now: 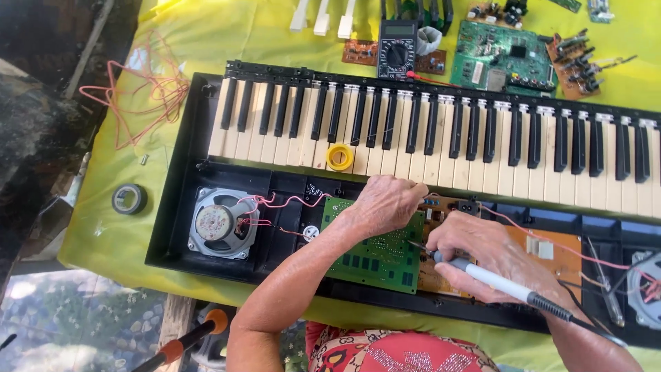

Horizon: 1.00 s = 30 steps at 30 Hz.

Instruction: The person uses a soldering iron to work on a green circuit board inside an open electronic keyboard. They hold the board steady with one hand while applying the soldering iron with the other, moving between different points on the board.

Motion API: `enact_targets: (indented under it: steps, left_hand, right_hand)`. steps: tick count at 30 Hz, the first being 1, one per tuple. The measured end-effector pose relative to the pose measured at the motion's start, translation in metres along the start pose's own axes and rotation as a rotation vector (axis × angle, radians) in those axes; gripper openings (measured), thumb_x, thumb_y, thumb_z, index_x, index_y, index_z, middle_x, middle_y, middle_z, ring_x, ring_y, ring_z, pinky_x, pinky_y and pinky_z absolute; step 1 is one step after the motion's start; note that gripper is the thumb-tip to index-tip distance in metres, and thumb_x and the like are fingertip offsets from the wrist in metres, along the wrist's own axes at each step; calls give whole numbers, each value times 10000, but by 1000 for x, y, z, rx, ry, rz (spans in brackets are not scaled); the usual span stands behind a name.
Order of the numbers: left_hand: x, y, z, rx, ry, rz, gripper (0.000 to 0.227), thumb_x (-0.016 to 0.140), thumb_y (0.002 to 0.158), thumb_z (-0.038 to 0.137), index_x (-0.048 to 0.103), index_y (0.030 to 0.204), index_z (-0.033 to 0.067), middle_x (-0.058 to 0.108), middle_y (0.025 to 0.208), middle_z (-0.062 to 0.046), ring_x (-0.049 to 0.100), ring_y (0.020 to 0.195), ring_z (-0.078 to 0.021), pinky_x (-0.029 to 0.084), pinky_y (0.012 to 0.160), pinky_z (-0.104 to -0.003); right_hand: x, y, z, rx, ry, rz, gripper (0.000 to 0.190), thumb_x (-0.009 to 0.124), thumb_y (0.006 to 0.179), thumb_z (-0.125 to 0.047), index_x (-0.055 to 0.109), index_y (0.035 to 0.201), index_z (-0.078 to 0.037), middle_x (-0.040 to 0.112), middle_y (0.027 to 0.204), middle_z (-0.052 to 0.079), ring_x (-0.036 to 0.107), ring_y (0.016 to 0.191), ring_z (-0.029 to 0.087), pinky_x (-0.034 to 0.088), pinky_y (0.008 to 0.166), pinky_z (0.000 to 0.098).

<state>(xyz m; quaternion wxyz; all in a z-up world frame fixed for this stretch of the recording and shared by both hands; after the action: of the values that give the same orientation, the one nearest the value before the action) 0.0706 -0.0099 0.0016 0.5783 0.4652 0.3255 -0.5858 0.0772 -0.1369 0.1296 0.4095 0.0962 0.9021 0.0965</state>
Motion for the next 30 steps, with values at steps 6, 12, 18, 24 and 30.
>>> enact_targets:
  steps: [6,12,18,24,30]
  left_hand:
    - [6,2,0,-22,-8,-57,212,435,1095,191,533,934,96,448,607,21,420,488,-150,387,473,-331]
    - [-2,3,3,-27,-26,-60,199,467,1088,156,533,913,89,478,607,20,443,463,-155,375,439,-325]
    - [-7,1,5,-35,-17,-52,171,493,1071,116,540,910,87,508,611,26,437,465,-144,374,435,-318]
    - [-3,-1,3,-35,-12,-66,135,502,1075,111,578,963,98,456,580,36,405,449,-122,363,423,-296]
    - [4,-1,2,-11,33,-44,111,513,1054,159,573,980,101,430,568,44,399,443,-116,375,417,-291]
  right_hand:
    - [5,6,4,0,13,-76,157,695,929,-290,647,872,-151,695,860,3,674,775,156,554,730,315]
    - [-6,5,14,95,180,-113,228,621,967,-337,735,984,-141,746,978,29,731,888,184,559,750,330]
    - [-1,-14,47,151,290,-65,152,808,813,-283,802,922,-177,797,1063,35,797,944,170,610,805,328]
    - [1,-31,72,320,207,-110,203,806,797,-200,825,992,-252,811,1141,-37,821,1016,146,655,908,352]
    - [-10,-35,85,443,174,67,179,866,702,-164,863,880,-175,895,938,1,861,906,147,656,928,300]
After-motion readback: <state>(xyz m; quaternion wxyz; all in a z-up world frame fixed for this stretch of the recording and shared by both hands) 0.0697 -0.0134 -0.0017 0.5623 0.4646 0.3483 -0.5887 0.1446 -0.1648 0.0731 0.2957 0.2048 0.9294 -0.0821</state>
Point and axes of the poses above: each hand's wrist, its own y-axis towards the middle knuckle, its own x-axis out of the palm, z = x × y, the point moved 7 cm from there along y, towards the middle knuckle
